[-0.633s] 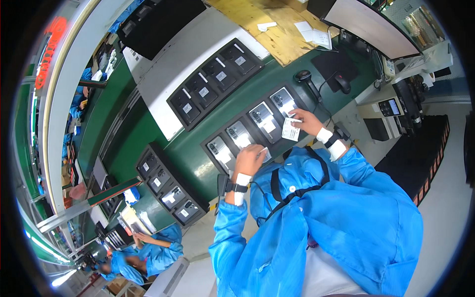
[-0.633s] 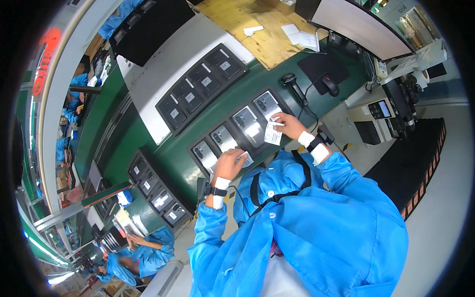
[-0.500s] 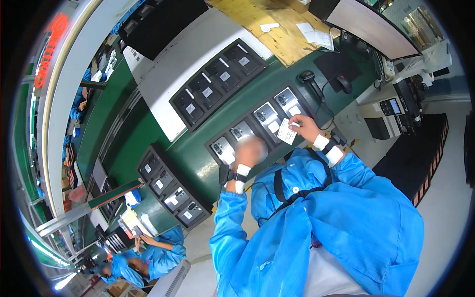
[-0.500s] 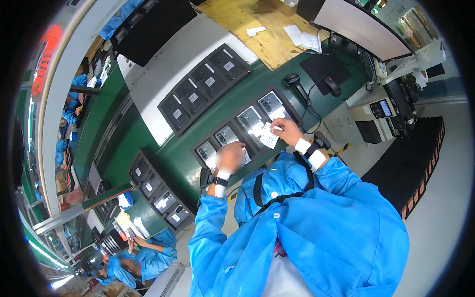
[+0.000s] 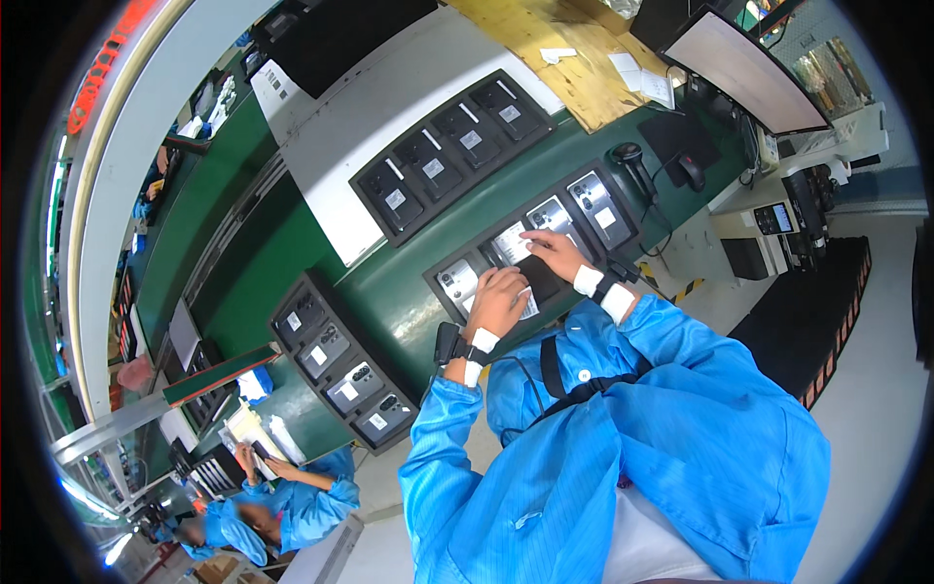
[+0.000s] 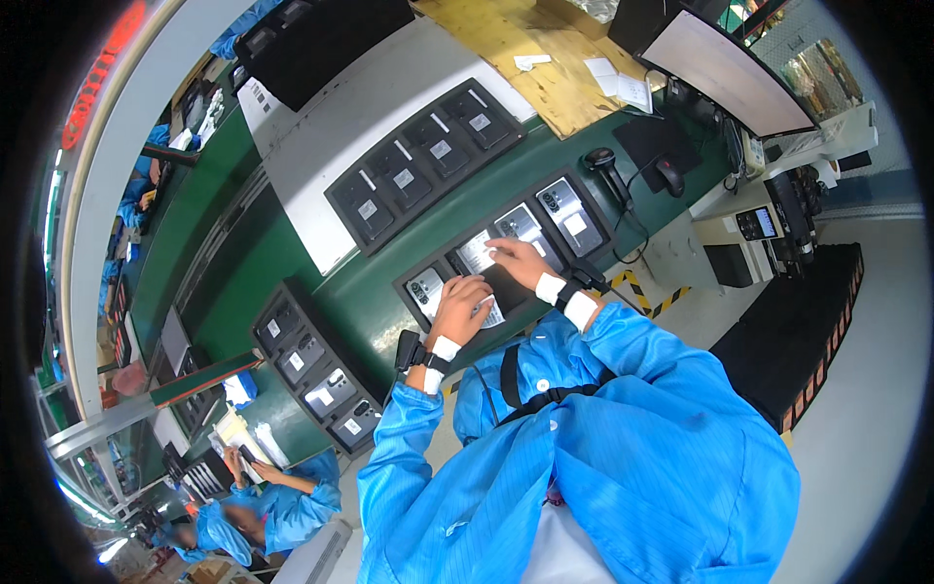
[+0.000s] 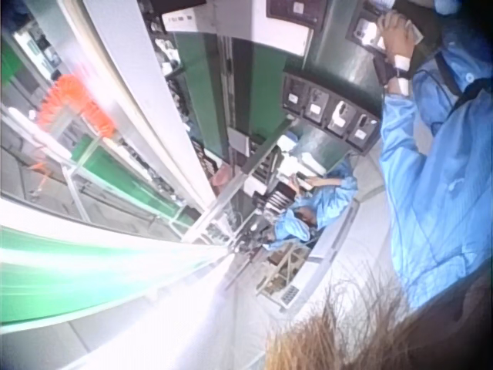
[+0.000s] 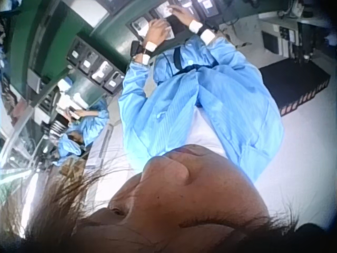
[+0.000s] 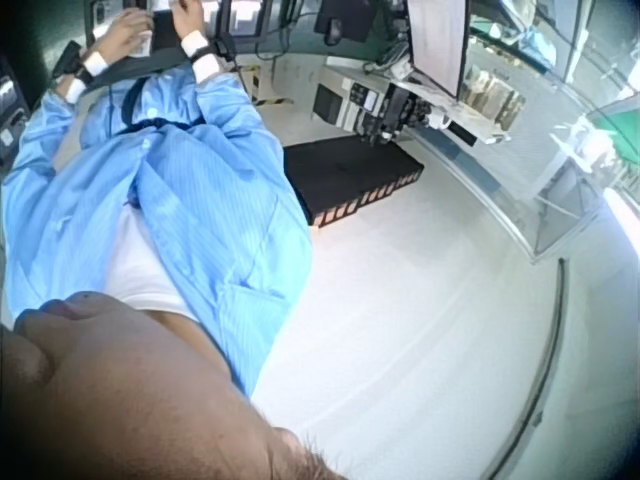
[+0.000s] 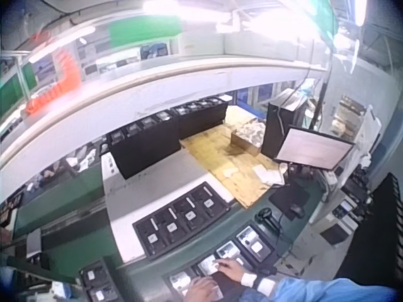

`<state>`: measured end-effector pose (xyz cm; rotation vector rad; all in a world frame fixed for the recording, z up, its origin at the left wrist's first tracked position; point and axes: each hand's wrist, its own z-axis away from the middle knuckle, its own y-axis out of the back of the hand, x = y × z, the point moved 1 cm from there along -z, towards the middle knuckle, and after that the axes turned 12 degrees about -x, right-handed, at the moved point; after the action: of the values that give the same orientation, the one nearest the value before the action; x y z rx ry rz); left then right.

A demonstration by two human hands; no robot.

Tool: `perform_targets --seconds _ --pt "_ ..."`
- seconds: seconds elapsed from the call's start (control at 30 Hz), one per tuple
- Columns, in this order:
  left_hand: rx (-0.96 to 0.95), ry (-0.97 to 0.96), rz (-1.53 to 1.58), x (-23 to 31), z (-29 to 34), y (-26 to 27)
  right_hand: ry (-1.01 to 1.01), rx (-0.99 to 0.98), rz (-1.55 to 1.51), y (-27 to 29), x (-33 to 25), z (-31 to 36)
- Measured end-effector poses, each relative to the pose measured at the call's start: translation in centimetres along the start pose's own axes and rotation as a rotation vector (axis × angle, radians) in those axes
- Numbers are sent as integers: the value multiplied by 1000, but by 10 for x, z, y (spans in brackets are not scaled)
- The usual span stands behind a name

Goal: The user is scanning barcodes on mobile phones and applying labels to them on an assembly line.

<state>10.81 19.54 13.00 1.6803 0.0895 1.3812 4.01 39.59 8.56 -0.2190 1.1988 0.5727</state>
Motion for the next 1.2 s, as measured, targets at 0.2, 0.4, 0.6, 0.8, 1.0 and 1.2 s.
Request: perform_targets --seconds 0.2,0.4,0.6,0.8,1.0,1.2 --pt "62 -60 55 -4 10 1 134 24 613 -1 -15 8" --pt "100 -61 93 -7 12 -1 231 -169 1101 -15 -11 8" --pt "208 -32 155 -3 29 -9 339 31 743 -15 -25 19" --pt "127 283 588 5 52 -33 87 -443 374 -27 -36 80" --pt "221 336 873 3 65 -60 -134 -419 154 -41 -22 93" --pt "-122 436 961 -12 75 -96 -263 -363 -269 -40 -13 105"
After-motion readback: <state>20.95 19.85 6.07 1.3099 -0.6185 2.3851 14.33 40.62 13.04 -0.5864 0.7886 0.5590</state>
